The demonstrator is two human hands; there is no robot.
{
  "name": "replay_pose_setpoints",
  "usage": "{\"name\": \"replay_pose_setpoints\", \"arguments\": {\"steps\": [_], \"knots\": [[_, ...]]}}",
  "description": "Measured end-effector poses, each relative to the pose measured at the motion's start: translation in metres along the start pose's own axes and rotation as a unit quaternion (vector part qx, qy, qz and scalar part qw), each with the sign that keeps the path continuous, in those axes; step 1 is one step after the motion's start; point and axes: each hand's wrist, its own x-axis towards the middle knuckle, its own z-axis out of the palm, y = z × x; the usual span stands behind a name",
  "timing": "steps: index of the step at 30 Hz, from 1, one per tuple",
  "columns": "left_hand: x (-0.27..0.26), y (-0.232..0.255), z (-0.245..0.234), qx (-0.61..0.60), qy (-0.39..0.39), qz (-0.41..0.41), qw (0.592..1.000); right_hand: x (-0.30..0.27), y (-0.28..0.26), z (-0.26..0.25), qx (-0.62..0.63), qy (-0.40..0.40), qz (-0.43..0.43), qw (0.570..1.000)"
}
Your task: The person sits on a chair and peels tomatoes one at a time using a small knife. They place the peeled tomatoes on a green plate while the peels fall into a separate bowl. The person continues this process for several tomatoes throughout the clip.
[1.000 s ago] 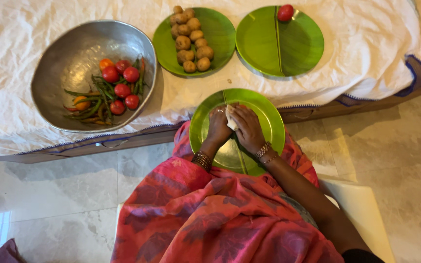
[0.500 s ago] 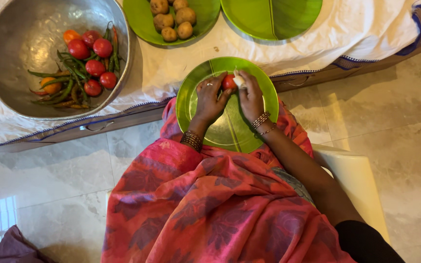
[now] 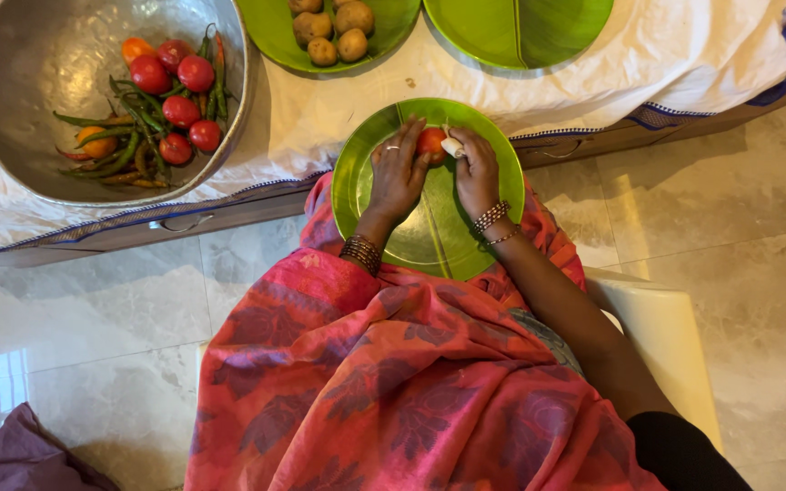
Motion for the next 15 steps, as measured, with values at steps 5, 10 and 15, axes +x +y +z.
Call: {"name": "replay_pose_setpoints", "arguments": {"steps": [5, 10, 15], "knots": [[0.005, 0.005, -0.002, 0.019, 0.004, -0.018, 1.0, 0.001, -0.004, 0.0, 0.017, -0.013, 0.018, 1.0], [0.002, -0.003, 0.004, 0.011, -0.006, -0.008, 1.0, 0.004, -0.029, -0.007, 0.026, -0.034, -0.062, 0.997], [0.0, -0.014, 0.01, 0.007, -0.003, -0.025, 1.0, 0.005, -0.046, -0.002, -0.051, -0.096, -0.204, 0.973]]}}
